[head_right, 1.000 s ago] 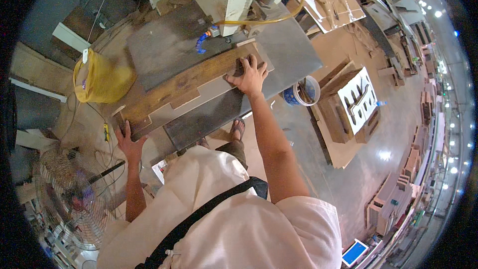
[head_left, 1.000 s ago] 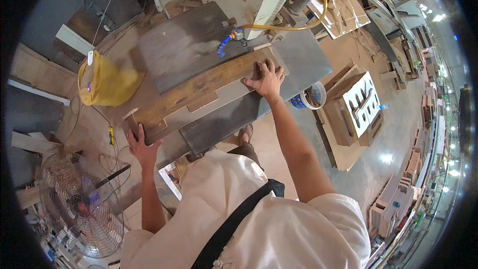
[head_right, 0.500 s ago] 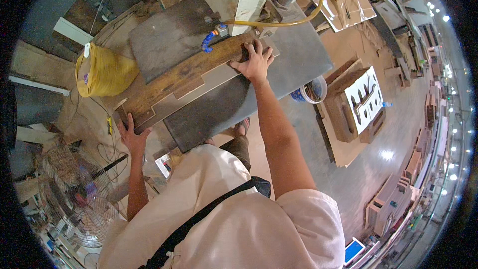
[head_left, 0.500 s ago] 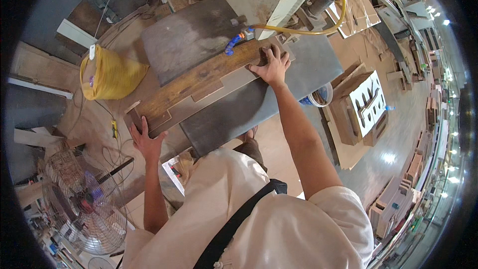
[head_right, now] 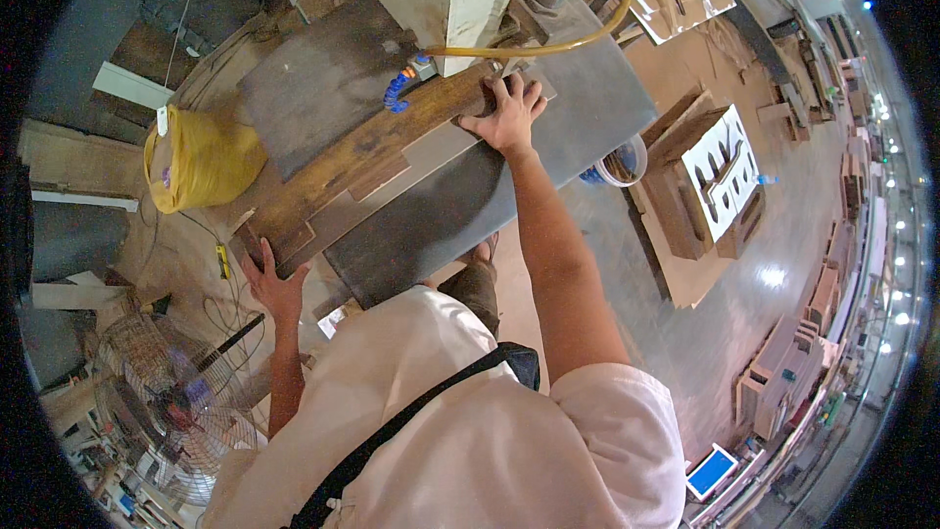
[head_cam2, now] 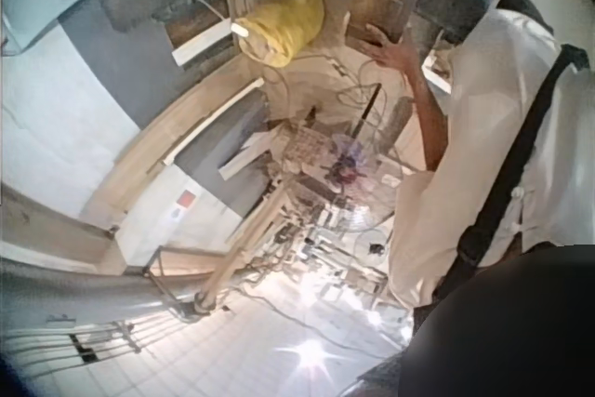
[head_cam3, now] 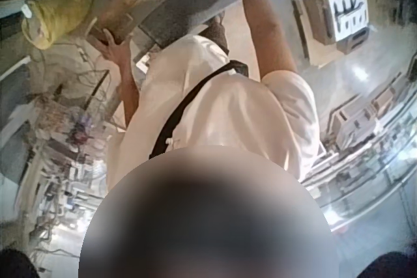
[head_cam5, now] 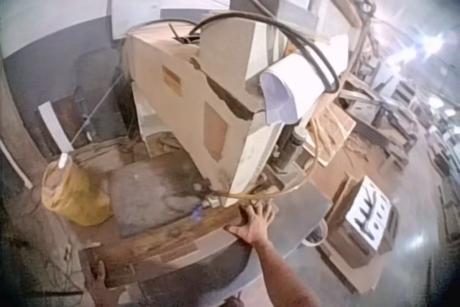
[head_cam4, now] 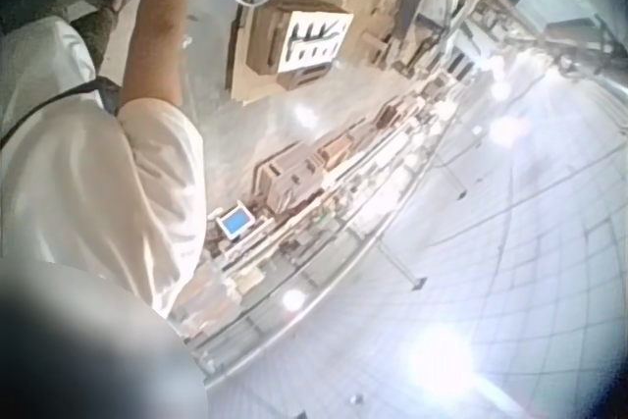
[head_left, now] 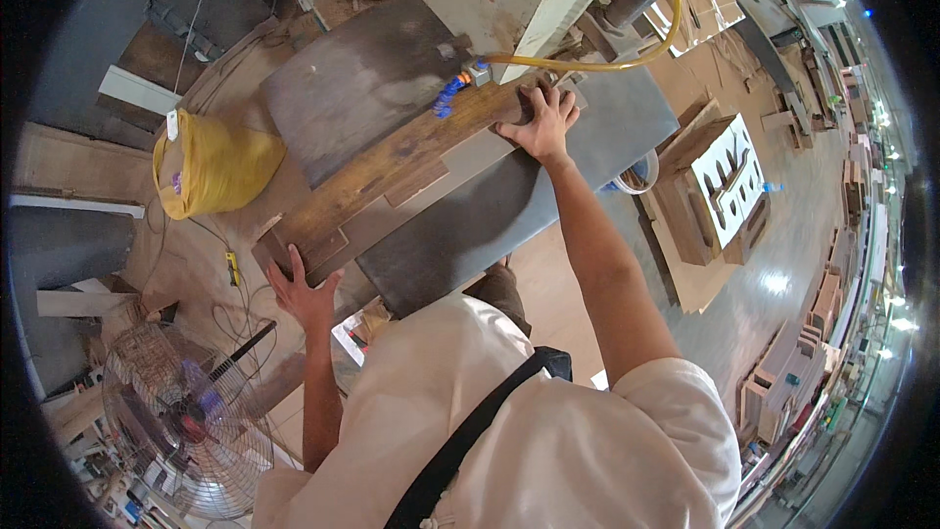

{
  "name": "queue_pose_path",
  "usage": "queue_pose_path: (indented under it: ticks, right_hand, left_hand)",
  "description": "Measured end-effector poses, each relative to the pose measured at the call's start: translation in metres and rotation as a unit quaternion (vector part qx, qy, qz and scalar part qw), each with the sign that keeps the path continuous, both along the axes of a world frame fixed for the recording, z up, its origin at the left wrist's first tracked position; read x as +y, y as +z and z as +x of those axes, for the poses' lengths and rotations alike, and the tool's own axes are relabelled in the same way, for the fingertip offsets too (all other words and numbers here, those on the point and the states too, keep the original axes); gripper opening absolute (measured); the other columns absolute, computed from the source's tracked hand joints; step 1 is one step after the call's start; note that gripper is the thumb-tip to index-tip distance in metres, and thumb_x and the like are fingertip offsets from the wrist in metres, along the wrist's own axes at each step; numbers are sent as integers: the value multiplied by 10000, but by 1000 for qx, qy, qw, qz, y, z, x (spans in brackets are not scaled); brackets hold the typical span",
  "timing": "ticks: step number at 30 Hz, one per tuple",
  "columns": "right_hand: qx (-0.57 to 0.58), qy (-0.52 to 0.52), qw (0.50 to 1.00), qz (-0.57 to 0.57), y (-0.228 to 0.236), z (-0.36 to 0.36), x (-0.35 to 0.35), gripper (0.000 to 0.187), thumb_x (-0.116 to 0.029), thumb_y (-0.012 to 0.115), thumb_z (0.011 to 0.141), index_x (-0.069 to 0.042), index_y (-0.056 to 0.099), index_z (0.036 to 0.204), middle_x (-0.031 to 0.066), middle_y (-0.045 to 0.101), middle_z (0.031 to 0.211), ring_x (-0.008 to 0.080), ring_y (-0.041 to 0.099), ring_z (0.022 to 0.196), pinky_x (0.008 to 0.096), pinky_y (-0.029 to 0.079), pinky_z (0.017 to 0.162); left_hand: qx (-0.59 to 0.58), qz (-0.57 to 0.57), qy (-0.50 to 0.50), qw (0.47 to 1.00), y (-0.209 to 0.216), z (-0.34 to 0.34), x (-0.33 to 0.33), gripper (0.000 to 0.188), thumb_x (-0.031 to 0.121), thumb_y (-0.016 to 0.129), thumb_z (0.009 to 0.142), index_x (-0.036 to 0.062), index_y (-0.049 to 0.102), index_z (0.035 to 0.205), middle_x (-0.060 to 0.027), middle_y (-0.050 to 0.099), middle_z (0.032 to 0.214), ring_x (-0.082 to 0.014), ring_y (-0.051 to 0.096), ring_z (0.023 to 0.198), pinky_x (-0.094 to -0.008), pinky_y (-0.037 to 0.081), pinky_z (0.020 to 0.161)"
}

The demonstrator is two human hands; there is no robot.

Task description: The person places a wooden chair component into a shaping machine, slides it along the guide to shape the interior curves, and then lifts the component to inspect the finish.

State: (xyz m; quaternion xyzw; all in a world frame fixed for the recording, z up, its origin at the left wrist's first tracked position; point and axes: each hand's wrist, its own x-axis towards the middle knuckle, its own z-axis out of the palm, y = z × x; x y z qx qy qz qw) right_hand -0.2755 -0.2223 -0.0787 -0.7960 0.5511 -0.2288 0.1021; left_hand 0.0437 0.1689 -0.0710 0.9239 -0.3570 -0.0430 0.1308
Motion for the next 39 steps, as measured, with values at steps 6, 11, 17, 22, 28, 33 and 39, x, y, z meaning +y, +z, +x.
queue_pose_path:
  ticks: [6,11,17,22,28,33,39]
  right_hand:
    - [5,-8,1000,-26,-10,-11,-10,910,-660,795,512,-190,638,1275,168,451,1391,496,253,1326,710,126,1076]
    - [13,-14,1000,2,-5,-11,-12,933,-656,801,515,-173,628,1294,183,449,1383,504,244,1339,692,104,1095]
    - [15,-19,1000,14,-6,-11,-18,922,-638,809,519,-178,634,1299,198,442,1365,503,236,1349,673,90,1110]
    - [0,-9,1000,19,-10,-14,-21,922,-628,820,511,-118,632,1255,214,414,1456,529,208,1369,710,85,1092]
    - [1,-9,1000,14,-13,-12,-27,888,-622,816,511,-96,675,1212,215,413,1456,540,197,1373,712,76,1098]
    - [-3,-16,1000,1,-16,-16,-30,904,-610,823,507,-97,679,1237,197,399,1479,547,194,1379,716,66,1107]
    - [-29,-11,999,32,-2,-9,-32,986,-579,837,512,-138,599,1361,161,375,1516,559,178,1403,732,91,1122]
  left_hand:
    - [29,13,22,999,4,-9,-11,1054,455,889,608,303,410,1535,-247,226,1597,-434,201,1482,-668,250,1090]
    - [34,-6,13,999,5,-9,-17,1065,466,890,604,304,404,1538,-232,221,1600,-426,179,1494,-665,239,1099]
    - [39,9,23,999,6,-10,-22,1068,450,901,605,308,403,1539,-218,193,1610,-406,172,1502,-660,242,1101]
    - [33,11,25,999,7,-13,-27,1069,424,910,604,307,404,1539,-214,194,1610,-404,180,1499,-656,247,1098]
    - [28,5,-8,1000,2,-7,-25,1069,479,873,673,309,324,1574,-234,150,1624,-422,169,1499,-674,235,1092]
    - [38,16,20,999,7,-11,-37,1077,427,903,626,306,373,1555,-241,195,1605,-422,179,1496,-642,247,1101]
    - [33,3,13,999,-6,-4,-32,1080,462,892,633,316,358,1560,-255,169,1615,-433,158,1500,-674,228,1096]
